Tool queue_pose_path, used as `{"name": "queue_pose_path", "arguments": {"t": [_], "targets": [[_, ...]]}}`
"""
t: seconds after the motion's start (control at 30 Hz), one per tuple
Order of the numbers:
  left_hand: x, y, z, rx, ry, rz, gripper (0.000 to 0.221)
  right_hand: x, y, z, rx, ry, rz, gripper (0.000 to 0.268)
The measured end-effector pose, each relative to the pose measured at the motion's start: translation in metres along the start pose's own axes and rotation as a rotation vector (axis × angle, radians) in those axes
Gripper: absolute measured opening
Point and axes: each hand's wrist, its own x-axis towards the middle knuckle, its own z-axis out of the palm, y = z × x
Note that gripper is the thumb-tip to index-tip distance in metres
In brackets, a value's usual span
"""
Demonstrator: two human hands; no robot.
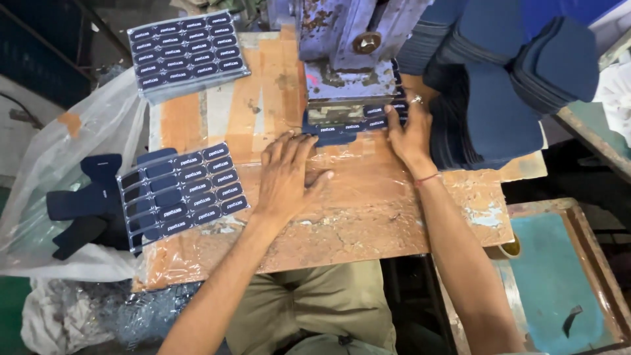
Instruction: The recorder is using a manual press to print logos onto blue fabric pieces using a plastic stencil.
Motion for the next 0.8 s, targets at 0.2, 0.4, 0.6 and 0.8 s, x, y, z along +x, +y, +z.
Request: {"name": "queue_pose_path", "arguments": {"t": [0.2, 0.4, 0.6, 0.8], "targets": [[-0.001, 0.000, 0.004, 0.068, -0.003, 0.035, 0.065, -0.001, -0.008, -0.002, 0.119, -0.031, 0.133, 0.023], [0.000, 0.001, 0.008, 0.121, -0.002, 0.044, 0.065, 0.002, -0.015, -0.005, 0.172, -0.035, 0.149, 0.022], [0.001, 0.002, 0.007, 0.139, -0.015, 0.042, 0.068, 0.001, -0.006, -0.001, 0.220, -0.053, 0.271, 0.023], [0.003, 0.004, 0.005, 0.155, -0.028, 0.043, 0.069, 0.001, -0.002, 0.000, 0.258, -0.051, 0.293, 0.025]]}}
